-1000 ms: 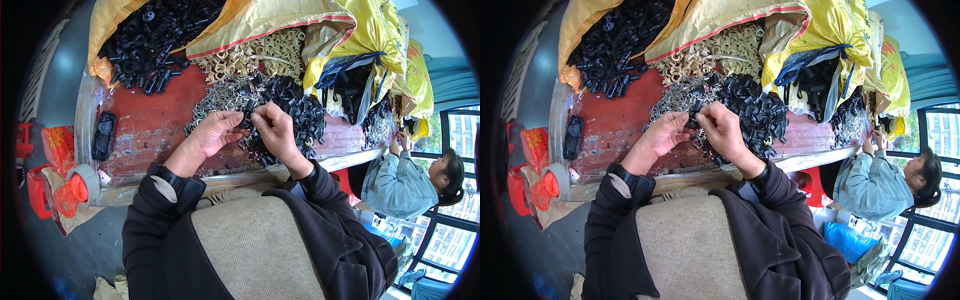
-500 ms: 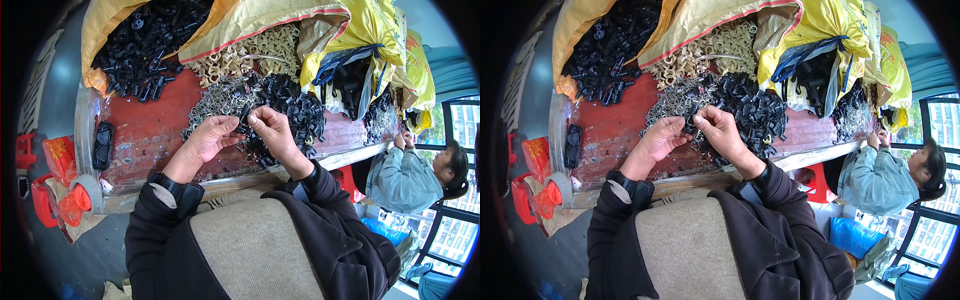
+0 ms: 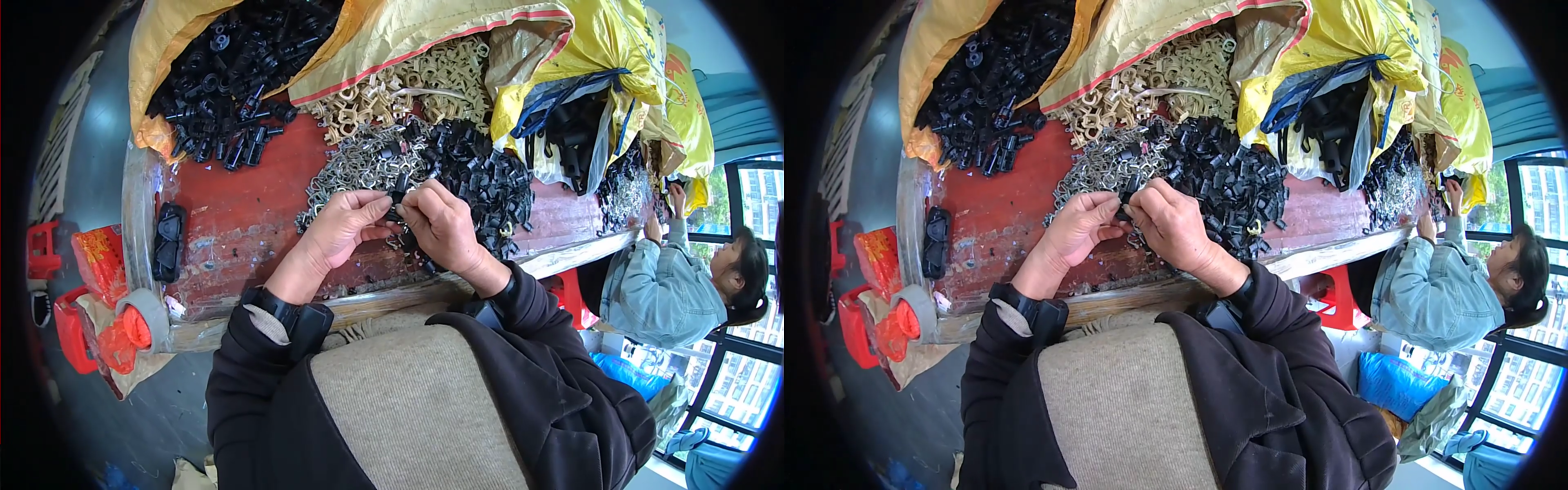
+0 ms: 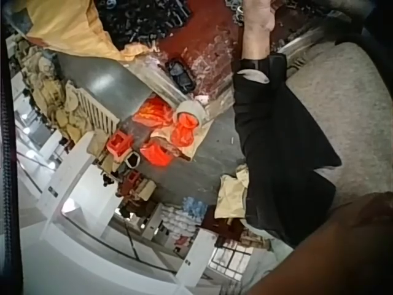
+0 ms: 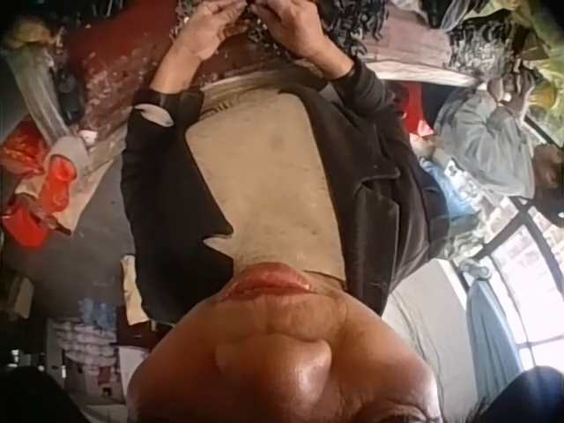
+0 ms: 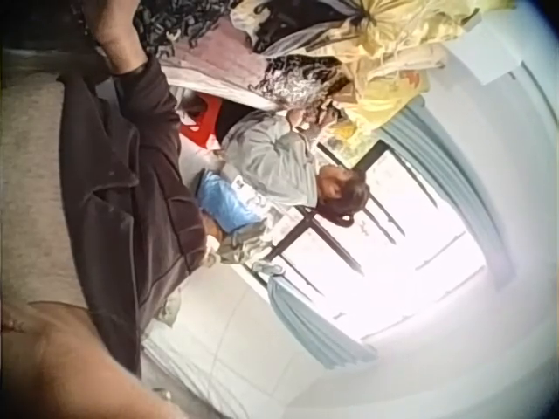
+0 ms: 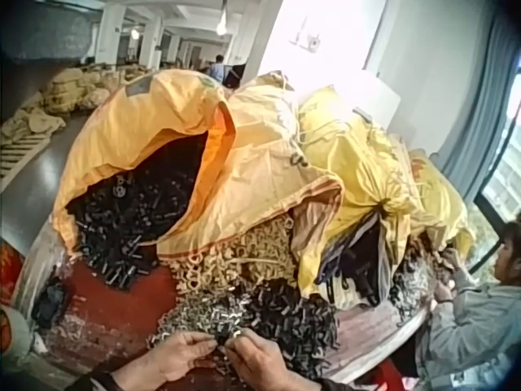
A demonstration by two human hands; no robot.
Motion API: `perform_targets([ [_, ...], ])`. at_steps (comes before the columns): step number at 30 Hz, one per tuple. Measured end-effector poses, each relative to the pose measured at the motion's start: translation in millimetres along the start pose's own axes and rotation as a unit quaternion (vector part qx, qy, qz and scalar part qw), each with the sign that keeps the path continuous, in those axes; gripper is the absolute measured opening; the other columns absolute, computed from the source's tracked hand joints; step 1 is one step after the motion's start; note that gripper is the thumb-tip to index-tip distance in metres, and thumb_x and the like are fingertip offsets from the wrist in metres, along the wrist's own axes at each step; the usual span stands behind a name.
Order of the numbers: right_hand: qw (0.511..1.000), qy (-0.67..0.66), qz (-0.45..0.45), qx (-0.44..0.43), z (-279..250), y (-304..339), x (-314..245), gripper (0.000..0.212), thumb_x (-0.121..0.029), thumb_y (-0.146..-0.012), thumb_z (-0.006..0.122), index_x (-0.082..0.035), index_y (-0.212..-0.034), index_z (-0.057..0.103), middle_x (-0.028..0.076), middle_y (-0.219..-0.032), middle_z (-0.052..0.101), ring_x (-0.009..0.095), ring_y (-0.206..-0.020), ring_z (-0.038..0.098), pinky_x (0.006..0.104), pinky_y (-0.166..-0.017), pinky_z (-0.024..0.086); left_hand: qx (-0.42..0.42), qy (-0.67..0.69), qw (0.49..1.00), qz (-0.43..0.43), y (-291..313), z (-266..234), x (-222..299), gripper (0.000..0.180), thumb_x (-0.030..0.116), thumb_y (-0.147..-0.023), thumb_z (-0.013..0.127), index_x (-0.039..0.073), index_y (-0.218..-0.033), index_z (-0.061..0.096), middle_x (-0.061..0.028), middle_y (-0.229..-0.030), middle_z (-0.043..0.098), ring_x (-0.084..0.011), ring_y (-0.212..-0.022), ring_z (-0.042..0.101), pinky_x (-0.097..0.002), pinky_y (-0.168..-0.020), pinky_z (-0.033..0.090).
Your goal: Assembling small black plastic components with metal springs and connectors at a factory workstation.
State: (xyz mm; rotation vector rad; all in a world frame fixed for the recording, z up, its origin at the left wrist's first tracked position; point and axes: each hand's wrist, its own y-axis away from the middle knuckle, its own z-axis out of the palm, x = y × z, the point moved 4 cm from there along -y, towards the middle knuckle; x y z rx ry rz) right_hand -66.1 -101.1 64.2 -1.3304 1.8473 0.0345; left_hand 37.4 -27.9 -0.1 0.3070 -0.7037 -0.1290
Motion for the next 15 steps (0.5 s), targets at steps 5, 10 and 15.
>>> perform_targets([
  [5,1.0,-0.02,0.015,-0.006,-0.5,0.2,-1.2,0.01,0.002,-0.067,0.059,-0.002,-0.068,0.049,0.008,-0.062,0.047,0.022,-0.052,0.048,0.0277,-0.045,0.038,-0.015,-0.048,0.999,0.016,1.8,5.7,3.9,0.019,0.016,-0.08,0.052,0.002,-0.092,0.054,-0.0022,-0.081,0.057,-0.0124,-0.07,0.057,-0.0219,-0.062,0.048],
  [10,0.999,0.014,-0.036,-0.01,-0.6,0.1,-5.4,0.011,0.001,-0.066,0.059,-0.003,-0.067,0.049,0.007,-0.06,0.047,0.022,-0.049,0.048,0.028,-0.044,0.038,-0.023,-0.056,0.998,0.025,1.9,6.5,4.7,0.02,0.015,-0.081,0.05,0.002,-0.096,0.053,-0.0005,-0.083,0.056,-0.009,-0.075,0.055,-0.0219,-0.063,0.048],
  [15,0.993,0.063,-0.099,-0.002,1.1,2.6,-7.3,0.011,0.0,-0.064,0.06,-0.004,-0.067,0.05,0.006,-0.059,0.046,0.021,-0.048,0.047,0.0283,-0.043,0.038,-0.012,-0.053,0.998,0.028,2.0,5.2,4.3,0.021,0.014,-0.081,0.05,0.002,-0.097,0.053,-0.0011,-0.084,0.057,-0.008,-0.076,0.054,-0.022,-0.063,0.048],
])
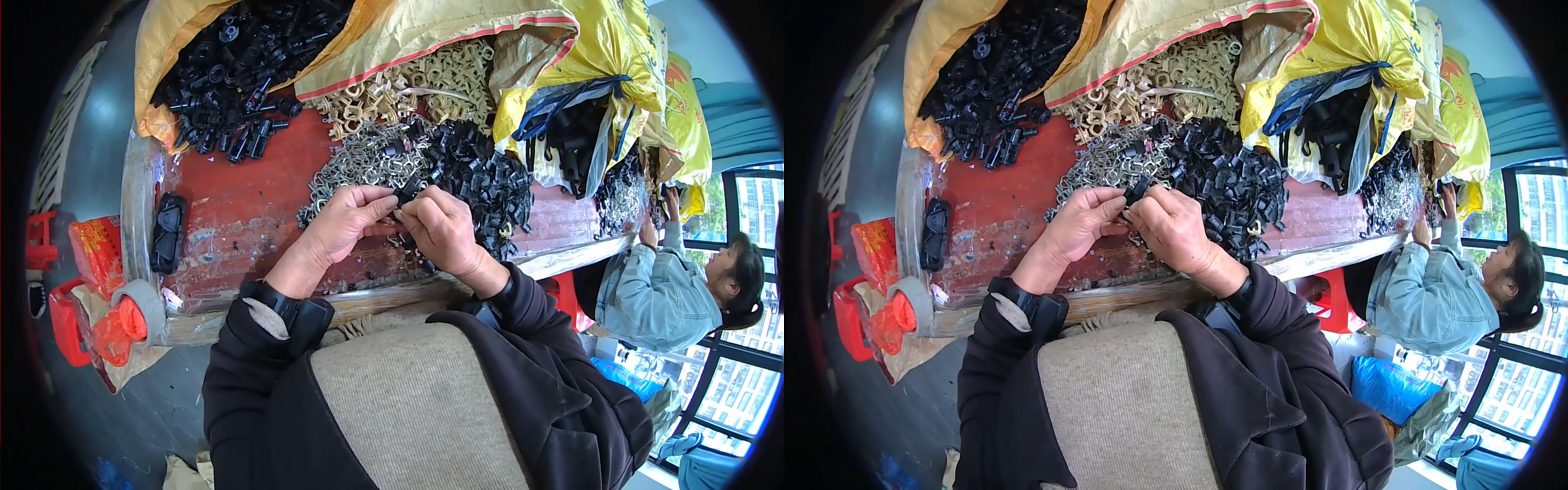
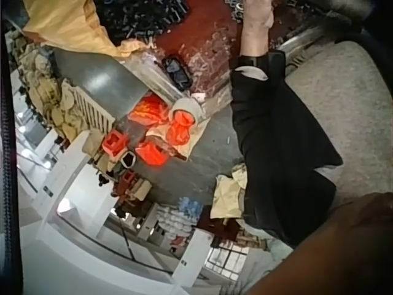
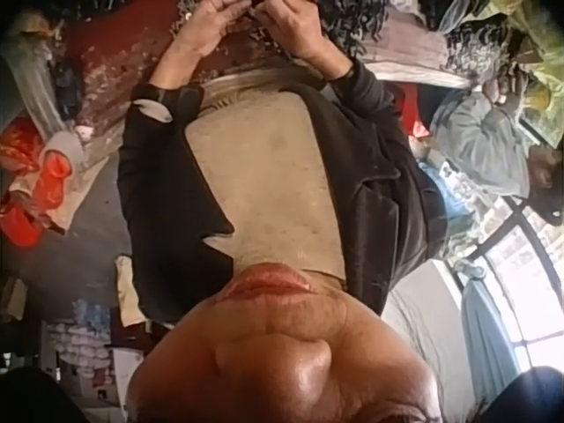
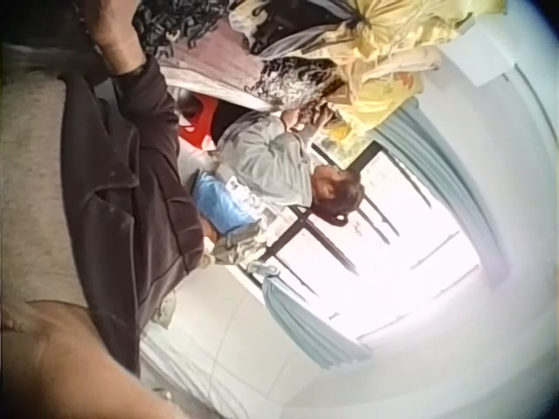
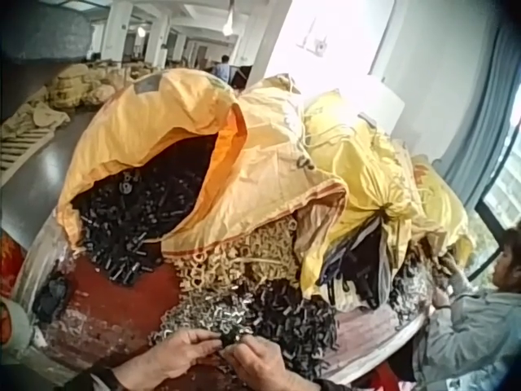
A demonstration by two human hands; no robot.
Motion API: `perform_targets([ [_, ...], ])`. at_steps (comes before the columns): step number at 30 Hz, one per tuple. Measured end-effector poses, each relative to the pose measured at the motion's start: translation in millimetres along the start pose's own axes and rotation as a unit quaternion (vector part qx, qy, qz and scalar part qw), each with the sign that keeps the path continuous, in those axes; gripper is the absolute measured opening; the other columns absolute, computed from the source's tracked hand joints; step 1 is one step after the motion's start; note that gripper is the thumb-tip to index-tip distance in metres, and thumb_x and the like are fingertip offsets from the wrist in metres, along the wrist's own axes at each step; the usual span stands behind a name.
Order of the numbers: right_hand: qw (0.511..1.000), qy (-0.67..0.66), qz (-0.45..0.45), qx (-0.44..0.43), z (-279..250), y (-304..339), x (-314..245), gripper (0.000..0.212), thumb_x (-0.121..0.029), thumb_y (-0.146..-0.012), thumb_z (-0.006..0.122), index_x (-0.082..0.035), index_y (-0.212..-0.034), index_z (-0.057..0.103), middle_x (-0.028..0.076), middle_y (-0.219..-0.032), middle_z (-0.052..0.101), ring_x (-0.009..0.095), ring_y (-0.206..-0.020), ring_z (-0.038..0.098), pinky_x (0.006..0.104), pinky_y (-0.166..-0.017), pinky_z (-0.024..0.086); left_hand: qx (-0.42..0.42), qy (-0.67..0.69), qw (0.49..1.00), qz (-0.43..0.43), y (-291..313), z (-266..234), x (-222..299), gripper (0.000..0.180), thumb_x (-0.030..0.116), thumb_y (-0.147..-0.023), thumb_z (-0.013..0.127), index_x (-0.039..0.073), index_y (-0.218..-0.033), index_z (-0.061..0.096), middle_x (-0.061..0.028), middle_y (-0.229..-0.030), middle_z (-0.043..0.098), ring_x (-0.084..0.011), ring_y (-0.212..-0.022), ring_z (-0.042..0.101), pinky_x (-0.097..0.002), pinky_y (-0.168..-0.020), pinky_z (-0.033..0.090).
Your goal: Assembling small black plastic components with metal springs and connectors at a factory workstation.
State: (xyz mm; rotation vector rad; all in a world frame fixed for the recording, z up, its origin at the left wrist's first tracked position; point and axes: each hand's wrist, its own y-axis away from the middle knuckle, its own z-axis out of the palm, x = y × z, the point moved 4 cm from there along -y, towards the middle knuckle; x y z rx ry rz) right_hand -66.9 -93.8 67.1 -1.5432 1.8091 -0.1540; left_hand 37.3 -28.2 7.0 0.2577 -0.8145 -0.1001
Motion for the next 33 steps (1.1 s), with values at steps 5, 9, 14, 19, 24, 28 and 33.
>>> perform_targets([
  [5,0.998,-0.004,-0.064,0.006,3.2,5.5,2.3,0.013,-0.002,-0.062,0.062,-0.005,-0.069,0.051,0.005,-0.06,0.047,0.02,-0.048,0.048,0.0284,-0.043,0.039,-0.002,-0.024,1.0,-0.002,-0.3,-1.0,-2.4,0.021,0.014,-0.08,0.051,0.001,-0.097,0.053,-0.0026,-0.085,0.057,-0.0097,-0.076,0.055,-0.0231,-0.064,0.048],
  [9,0.993,0.013,-0.114,0.003,2.4,6.3,2.3,0.016,-0.003,-0.06,0.063,-0.005,-0.071,0.051,0.004,-0.061,0.048,0.019,-0.049,0.048,0.028,-0.044,0.039,-0.003,-0.026,1.0,-0.012,-0.3,-0.9,-1.8,0.02,0.013,-0.08,0.052,0.0,-0.095,0.053,-0.0042,-0.084,0.057,-0.0119,-0.075,0.056,-0.024,-0.065,0.048],
  [14,0.988,0.03,-0.147,-0.03,5.4,3.2,6.5,0.017,-0.002,-0.059,0.063,-0.006,-0.072,0.052,0.003,-0.061,0.048,0.019,-0.05,0.049,0.0274,-0.045,0.04,0.01,0.007,0.999,-0.035,-0.8,-4.1,-2.2,0.018,0.011,-0.079,0.053,-0.002,-0.091,0.054,-0.0061,-0.083,0.057,-0.0141,-0.072,0.057,-0.0242,-0.065,0.049],
  [19,0.994,0.013,-0.109,0.001,4.4,2.6,3.9,0.02,-0.002,-0.058,0.062,-0.005,-0.076,0.054,0.003,-0.065,0.049,0.017,-0.053,0.049,0.0269,-0.047,0.04,0.029,0.023,0.999,-0.027,-2.8,-8.9,-5.2,0.018,0.011,-0.078,0.053,-0.002,-0.09,0.054,-0.0065,-0.082,0.057,-0.0148,-0.07,0.057,-0.0237,-0.063,0.049],
  [24,0.993,0.044,-0.11,0.006,1.4,6.2,1.4,0.026,-0.003,-0.056,0.06,-0.004,-0.081,0.055,0.003,-0.069,0.05,0.016,-0.058,0.051,0.0269,-0.05,0.041,0.029,0.023,0.999,-0.024,-2.0,-8.0,-2.0,0.018,0.011,-0.078,0.054,-0.003,-0.09,0.054,-0.0066,-0.082,0.057,-0.0148,-0.07,0.057,-0.0233,-0.063,0.049],
  [28,0.99,0.069,-0.12,-0.011,2.0,7.0,0.9,0.028,-0.002,-0.055,0.06,-0.004,-0.083,0.054,0.003,-0.071,0.051,0.016,-0.06,0.051,0.027,-0.051,0.041,0.039,0.006,0.999,-0.02,-2.4,-8.0,-2.1,0.019,0.01,-0.078,0.054,-0.003,-0.091,0.054,-0.0064,-0.082,0.057,-0.0145,-0.07,0.057,-0.0228,-0.063,0.049],
  [33,0.992,0.061,-0.109,-0.014,5.5,10.5,2.5,0.026,-0.002,-0.056,0.06,-0.004,-0.081,0.054,0.003,-0.071,0.051,0.017,-0.059,0.052,0.0271,-0.051,0.041,0.04,-0.005,0.999,-0.004,-3.6,-8.1,-3.1,0.019,0.01,-0.077,0.054,-0.003,-0.092,0.054,-0.0061,-0.082,0.057,-0.0139,-0.069,0.057,-0.0223,-0.062,0.049],
])
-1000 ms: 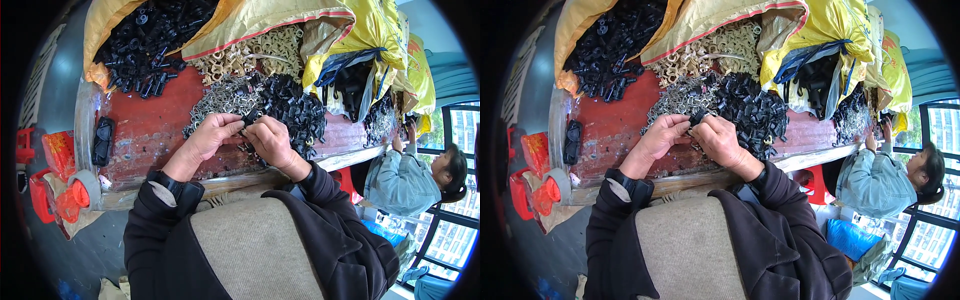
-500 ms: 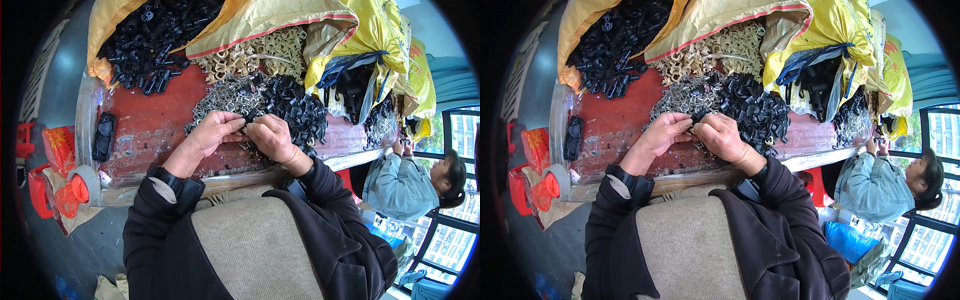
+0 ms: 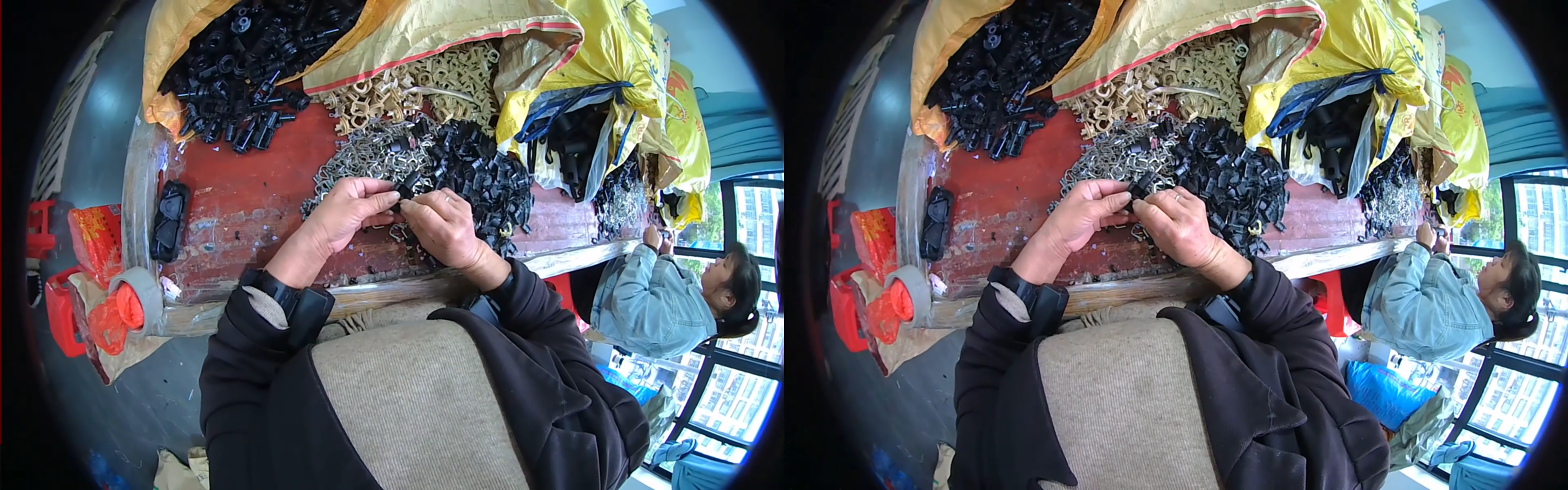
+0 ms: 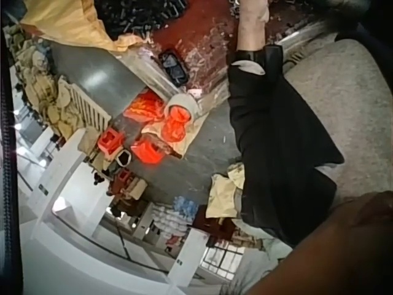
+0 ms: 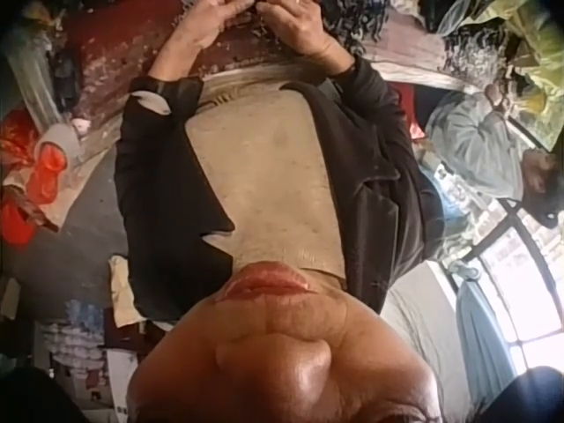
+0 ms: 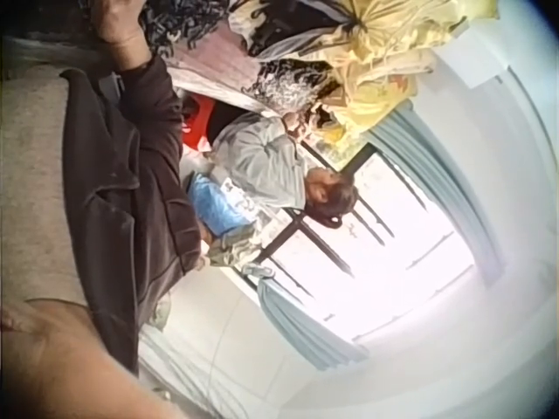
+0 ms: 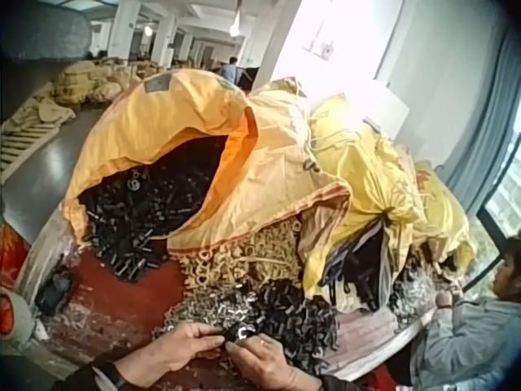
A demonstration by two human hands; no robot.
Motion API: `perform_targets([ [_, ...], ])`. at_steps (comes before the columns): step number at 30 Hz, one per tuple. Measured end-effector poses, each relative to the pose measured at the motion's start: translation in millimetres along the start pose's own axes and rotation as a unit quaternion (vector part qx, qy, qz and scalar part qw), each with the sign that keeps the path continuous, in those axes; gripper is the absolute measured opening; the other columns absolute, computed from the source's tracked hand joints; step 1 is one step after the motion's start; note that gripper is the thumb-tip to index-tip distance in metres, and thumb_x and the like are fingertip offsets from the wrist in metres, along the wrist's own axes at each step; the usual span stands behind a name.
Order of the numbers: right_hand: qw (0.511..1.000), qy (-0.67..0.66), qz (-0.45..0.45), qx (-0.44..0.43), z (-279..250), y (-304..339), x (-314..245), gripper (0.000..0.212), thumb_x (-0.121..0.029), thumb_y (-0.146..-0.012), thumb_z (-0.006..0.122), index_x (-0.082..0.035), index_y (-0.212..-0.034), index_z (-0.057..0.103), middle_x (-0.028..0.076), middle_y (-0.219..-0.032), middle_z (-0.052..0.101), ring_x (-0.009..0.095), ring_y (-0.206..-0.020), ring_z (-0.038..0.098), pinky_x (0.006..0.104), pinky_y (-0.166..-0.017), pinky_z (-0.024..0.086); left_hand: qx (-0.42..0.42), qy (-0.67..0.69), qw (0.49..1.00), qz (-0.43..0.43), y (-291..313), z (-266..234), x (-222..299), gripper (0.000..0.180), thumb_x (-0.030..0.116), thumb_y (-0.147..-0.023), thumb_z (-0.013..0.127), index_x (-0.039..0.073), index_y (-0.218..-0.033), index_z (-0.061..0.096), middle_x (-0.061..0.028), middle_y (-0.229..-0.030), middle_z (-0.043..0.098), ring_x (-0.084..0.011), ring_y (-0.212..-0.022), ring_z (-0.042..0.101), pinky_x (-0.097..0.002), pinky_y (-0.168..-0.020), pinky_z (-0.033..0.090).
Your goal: Assembling small black plastic components with metal springs and connectors at a factory workstation.
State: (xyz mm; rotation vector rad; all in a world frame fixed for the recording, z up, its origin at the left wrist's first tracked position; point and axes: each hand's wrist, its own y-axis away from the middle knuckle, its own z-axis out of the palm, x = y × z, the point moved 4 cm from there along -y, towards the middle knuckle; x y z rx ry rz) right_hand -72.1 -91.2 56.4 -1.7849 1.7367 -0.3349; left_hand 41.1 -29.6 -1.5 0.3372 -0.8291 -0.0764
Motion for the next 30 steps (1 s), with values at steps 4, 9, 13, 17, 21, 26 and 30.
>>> perform_targets([
  [4,0.99,-0.084,0.114,0.024,3.2,1.2,7.2,0.02,-0.002,-0.059,0.059,-0.005,-0.078,0.054,0.004,-0.068,0.05,0.019,-0.058,0.051,0.0278,-0.05,0.04,0.001,0.001,1.0,-0.005,0.4,-1.2,0.9,0.018,0.011,-0.077,0.055,-0.001,-0.091,0.055,-0.0054,-0.081,0.057,-0.0131,-0.069,0.057,-0.0221,-0.062,0.049],
  [9,0.994,-0.045,0.098,0.028,2.3,-1.5,2.4,0.014,-0.001,-0.062,0.058,-0.006,-0.075,0.054,0.005,-0.065,0.049,0.021,-0.055,0.049,0.0288,-0.049,0.04,0.011,0.017,1.0,-0.016,0.7,-1.7,-0.7,0.017,0.012,-0.078,0.055,0.0,-0.09,0.055,-0.0041,-0.08,0.057,-0.0122,-0.068,0.057,-0.0221,-0.061,0.048],
  [13,0.997,-0.034,0.064,0.032,3.1,-2.0,-2.1,0.012,-0.002,-0.064,0.058,-0.006,-0.074,0.053,0.006,-0.064,0.048,0.021,-0.053,0.049,0.0297,-0.048,0.04,0.021,0.015,1.0,-0.007,0.3,-2.0,-0.7,0.015,0.012,-0.078,0.054,0.001,-0.088,0.056,-0.0035,-0.078,0.057,-0.0126,-0.069,0.057,-0.0222,-0.062,0.048],
  [17,0.993,-0.052,0.108,0.011,4.1,-4.6,1.8,0.01,0.002,-0.065,0.058,-0.002,-0.072,0.053,0.007,-0.063,0.05,0.021,-0.053,0.05,0.028,-0.047,0.04,0.013,0.024,1.0,-0.012,0.5,-1.2,1.2,0.015,0.013,-0.078,0.054,0.001,-0.088,0.056,-0.0034,-0.078,0.057,-0.014,-0.071,0.058,-0.0219,-0.062,0.048],
  [21,0.97,-0.135,0.199,0.019,-0.6,-6.0,6.6,0.009,0.003,-0.068,0.057,-0.001,-0.072,0.051,0.008,-0.065,0.05,0.021,-0.055,0.049,0.0264,-0.049,0.04,-0.005,0.055,0.998,-0.028,2.2,-2.7,0.8,0.016,0.013,-0.079,0.053,0.001,-0.088,0.056,-0.0037,-0.08,0.057,-0.0159,-0.072,0.059,-0.0215,-0.063,0.048],
  [26,0.964,-0.167,0.201,0.046,-3.7,-4.8,7.2,0.008,0.004,-0.07,0.055,0.0,-0.074,0.049,0.008,-0.066,0.049,0.02,-0.057,0.049,0.0252,-0.051,0.04,-0.003,0.075,0.997,-0.026,3.3,-0.2,1.1,0.016,0.014,-0.079,0.053,0.002,-0.087,0.057,-0.0039,-0.08,0.057,-0.0174,-0.072,0.059,-0.0215,-0.064,0.048],
  [30,0.967,-0.161,0.198,0.025,-2.9,-5.4,4.3,0.008,0.003,-0.071,0.054,0.0,-0.076,0.049,0.009,-0.068,0.049,0.02,-0.058,0.049,0.0253,-0.051,0.04,-0.003,0.073,0.997,-0.029,2.7,-1.0,0.0,0.016,0.015,-0.078,0.054,0.002,-0.086,0.057,-0.0038,-0.078,0.058,-0.0179,-0.073,0.059,-0.0218,-0.064,0.048],
])
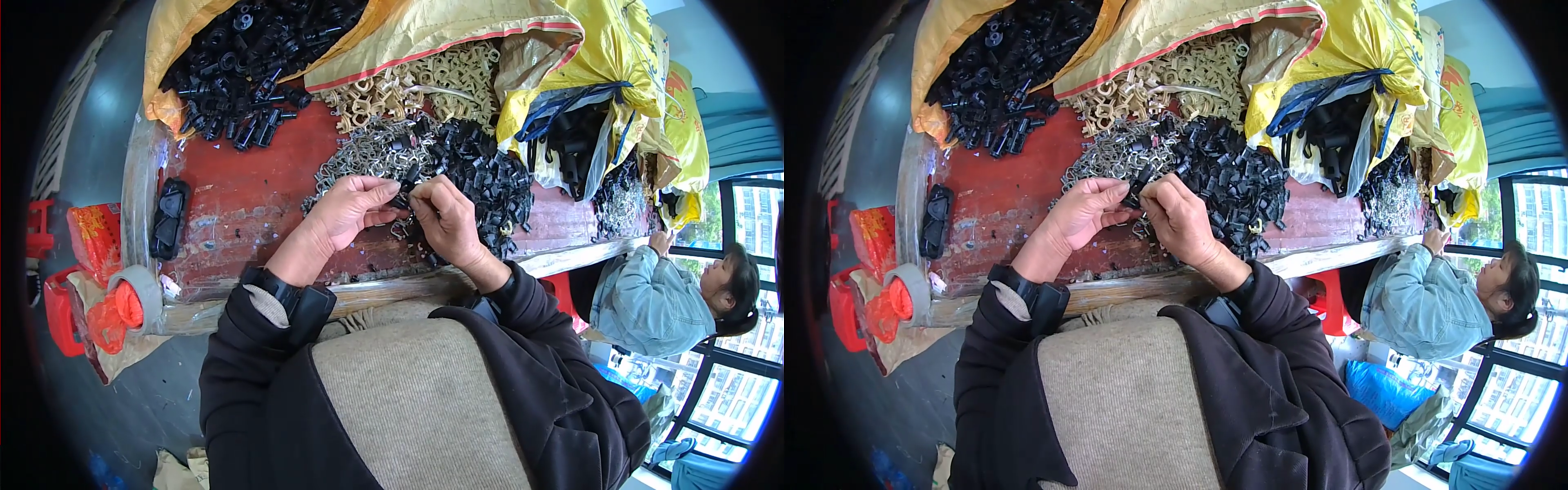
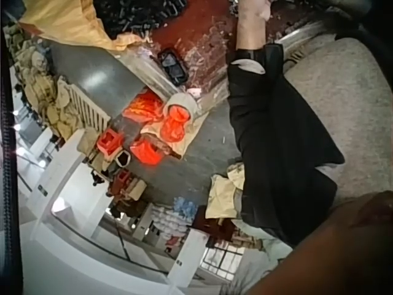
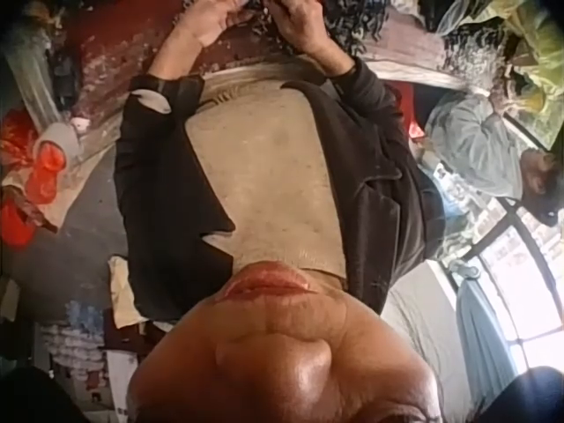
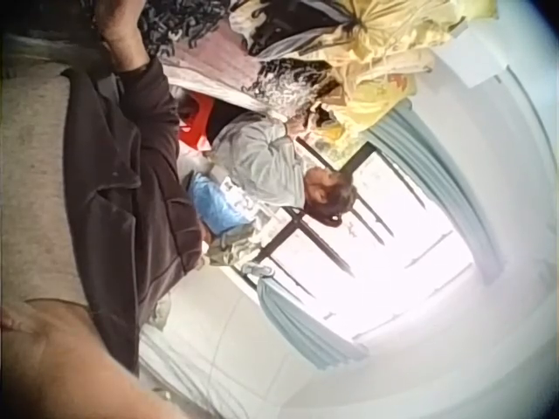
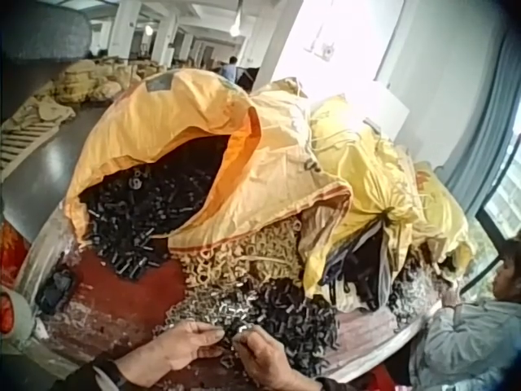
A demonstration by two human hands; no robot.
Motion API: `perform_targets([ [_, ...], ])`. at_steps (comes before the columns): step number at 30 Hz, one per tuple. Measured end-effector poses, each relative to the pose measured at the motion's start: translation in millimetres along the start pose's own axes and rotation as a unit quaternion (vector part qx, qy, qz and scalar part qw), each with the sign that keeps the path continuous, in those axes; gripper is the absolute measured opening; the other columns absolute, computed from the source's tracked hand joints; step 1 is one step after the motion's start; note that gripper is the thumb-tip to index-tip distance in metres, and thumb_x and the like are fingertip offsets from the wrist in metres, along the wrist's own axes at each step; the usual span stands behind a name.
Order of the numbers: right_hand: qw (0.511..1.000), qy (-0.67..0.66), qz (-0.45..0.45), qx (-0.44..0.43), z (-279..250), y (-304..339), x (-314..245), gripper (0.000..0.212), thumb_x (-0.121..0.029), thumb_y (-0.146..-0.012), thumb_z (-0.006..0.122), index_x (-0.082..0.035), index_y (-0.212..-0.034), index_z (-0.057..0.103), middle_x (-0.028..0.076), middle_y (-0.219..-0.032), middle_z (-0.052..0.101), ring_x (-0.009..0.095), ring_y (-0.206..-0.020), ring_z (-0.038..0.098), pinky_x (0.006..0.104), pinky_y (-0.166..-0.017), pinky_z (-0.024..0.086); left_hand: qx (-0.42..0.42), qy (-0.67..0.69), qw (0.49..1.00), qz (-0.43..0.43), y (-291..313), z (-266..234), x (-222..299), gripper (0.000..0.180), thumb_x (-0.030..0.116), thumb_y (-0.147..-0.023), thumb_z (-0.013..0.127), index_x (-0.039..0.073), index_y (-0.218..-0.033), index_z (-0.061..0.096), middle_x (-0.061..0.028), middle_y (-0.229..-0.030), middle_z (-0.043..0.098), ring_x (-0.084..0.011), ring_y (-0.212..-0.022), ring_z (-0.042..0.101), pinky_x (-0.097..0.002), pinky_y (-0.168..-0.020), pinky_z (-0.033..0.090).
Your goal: Assembling small black plastic components with metal springs and connectors at a factory workstation.
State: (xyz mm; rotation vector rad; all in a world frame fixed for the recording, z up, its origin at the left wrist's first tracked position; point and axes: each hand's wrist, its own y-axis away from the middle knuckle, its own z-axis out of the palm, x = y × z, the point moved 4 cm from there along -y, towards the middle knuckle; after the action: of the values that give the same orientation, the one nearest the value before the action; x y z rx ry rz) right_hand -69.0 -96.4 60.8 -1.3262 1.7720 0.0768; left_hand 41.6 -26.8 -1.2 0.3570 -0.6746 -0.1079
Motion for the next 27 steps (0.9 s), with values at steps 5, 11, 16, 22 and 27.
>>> perform_targets([
  [5,0.999,0.036,-0.009,-0.025,0.5,-0.4,1.6,0.008,0.002,-0.072,0.054,0.0,-0.077,0.049,0.009,-0.07,0.049,0.021,-0.059,0.05,0.0262,-0.052,0.041,0.006,-0.007,1.0,-0.013,-0.1,-0.3,-0.6,0.013,0.014,-0.079,0.053,0.003,-0.085,0.056,-0.0028,-0.076,0.057,-0.0164,-0.072,0.058,-0.0234,-0.064,0.049],
  [11,0.999,0.032,-0.001,-0.038,-1.0,-0.6,0.5,0.008,0.002,-0.072,0.054,-0.001,-0.078,0.049,0.009,-0.071,0.05,0.023,-0.06,0.051,0.0271,-0.053,0.042,0.0,-0.004,1.0,-0.027,-0.6,-2.1,-2.4,0.014,0.015,-0.078,0.054,0.003,-0.085,0.056,-0.004,-0.077,0.058,-0.0174,-0.071,0.059,-0.022,-0.062,0.049],
  [16,0.996,0.055,-0.015,-0.069,-0.7,-0.4,0.5,0.008,0.001,-0.071,0.054,-0.002,-0.078,0.049,0.01,-0.07,0.049,0.025,-0.06,0.051,0.0288,-0.052,0.042,0.003,-0.036,0.999,-0.028,0.4,0.8,-1.6,0.015,0.014,-0.078,0.054,0.002,-0.086,0.056,-0.0041,-0.078,0.058,-0.0168,-0.071,0.059,-0.0213,-0.062,0.048],
  [22,0.987,0.111,-0.033,-0.108,-0.6,-4.4,-0.8,0.005,-0.002,-0.072,0.053,-0.002,-0.076,0.05,0.009,-0.066,0.048,0.027,-0.058,0.05,0.0317,-0.05,0.041,0.007,-0.052,0.998,-0.029,-1.0,-1.4,-2.8,0.015,0.013,-0.078,0.054,0.002,-0.086,0.057,-0.0038,-0.079,0.058,-0.015,-0.071,0.058,-0.0216,-0.064,0.048],
  [27,0.987,0.115,-0.014,-0.113,-0.4,-8.4,-5.0,0.004,-0.002,-0.072,0.053,-0.002,-0.075,0.05,0.009,-0.065,0.048,0.027,-0.057,0.05,0.0323,-0.049,0.041,0.015,-0.041,0.999,-0.014,-2.0,-2.8,-3.9,0.017,0.014,-0.077,0.056,0.001,-0.088,0.057,-0.0047,-0.079,0.058,-0.0154,-0.07,0.058,-0.0225,-0.064,0.048],
])
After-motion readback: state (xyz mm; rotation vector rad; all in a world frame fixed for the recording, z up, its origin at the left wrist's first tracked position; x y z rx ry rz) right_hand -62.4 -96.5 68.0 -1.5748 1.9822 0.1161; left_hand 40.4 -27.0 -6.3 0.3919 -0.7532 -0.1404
